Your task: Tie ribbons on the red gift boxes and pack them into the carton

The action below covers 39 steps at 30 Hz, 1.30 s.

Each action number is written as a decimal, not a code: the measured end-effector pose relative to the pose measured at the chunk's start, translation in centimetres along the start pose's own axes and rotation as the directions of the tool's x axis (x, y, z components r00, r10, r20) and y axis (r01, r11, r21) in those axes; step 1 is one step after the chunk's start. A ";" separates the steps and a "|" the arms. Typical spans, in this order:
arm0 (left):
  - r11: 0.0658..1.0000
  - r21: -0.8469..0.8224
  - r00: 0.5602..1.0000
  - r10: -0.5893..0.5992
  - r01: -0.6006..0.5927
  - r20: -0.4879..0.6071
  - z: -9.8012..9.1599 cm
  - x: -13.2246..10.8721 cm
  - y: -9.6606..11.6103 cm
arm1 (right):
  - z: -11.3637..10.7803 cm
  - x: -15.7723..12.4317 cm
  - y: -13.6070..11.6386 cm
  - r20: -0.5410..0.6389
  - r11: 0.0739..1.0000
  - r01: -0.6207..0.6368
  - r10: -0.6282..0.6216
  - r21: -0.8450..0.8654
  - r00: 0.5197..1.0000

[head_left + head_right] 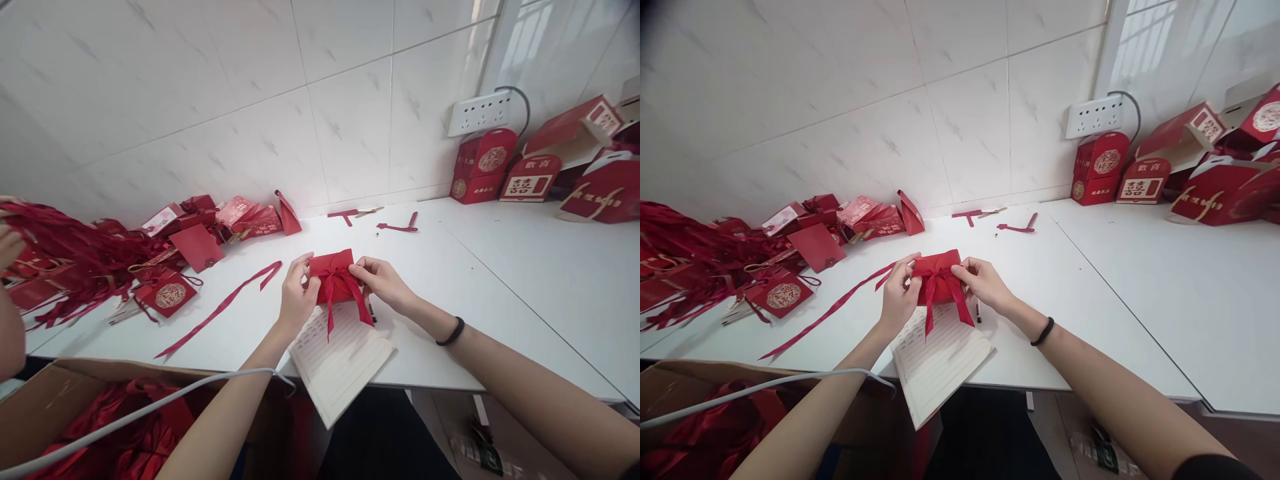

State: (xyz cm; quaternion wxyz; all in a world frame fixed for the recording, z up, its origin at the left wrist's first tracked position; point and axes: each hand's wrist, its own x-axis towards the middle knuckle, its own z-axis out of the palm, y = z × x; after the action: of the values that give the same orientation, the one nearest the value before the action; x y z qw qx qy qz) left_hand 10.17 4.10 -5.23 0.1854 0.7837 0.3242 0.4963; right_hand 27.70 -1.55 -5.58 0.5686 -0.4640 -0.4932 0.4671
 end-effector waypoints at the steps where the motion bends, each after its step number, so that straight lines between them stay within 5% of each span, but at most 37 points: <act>1: 1.000 -0.016 1.000 -0.006 0.006 0.011 -0.1 0.0 -0.1 | 0.0 0.0 0.0 -0.001 1.000 -0.002 0.002 -0.001 1.000; 6: 0.991 -0.134 0.995 -0.001 0.015 0.104 -0.3 0.0 -0.1 | 0.0 0.0 -0.1 0.010 1.000 -0.004 0.004 -0.007 1.000; 11: 0.983 -0.130 0.991 -0.124 0.129 0.050 -0.1 0.2 0.4 | 0.1 -0.2 -0.2 0.016 1.000 0.002 -0.003 0.011 1.000; 18: 0.959 -0.236 0.987 -0.140 0.154 0.076 -0.3 0.1 0.2 | 0.0 -0.2 -0.3 0.011 1.000 -0.003 0.002 0.020 1.000; 39: 0.979 -0.122 0.987 -0.163 0.162 0.004 0.3 -0.2 0.5 | -0.2 0.1 0.0 0.050 0.999 -0.004 0.002 0.046 0.999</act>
State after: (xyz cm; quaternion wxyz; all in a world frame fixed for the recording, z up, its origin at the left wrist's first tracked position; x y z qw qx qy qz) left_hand 10.55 3.65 -5.17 0.2718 0.7404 0.3568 0.5006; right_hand 27.91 -1.51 -5.59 0.5659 -0.4395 -0.4957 0.4908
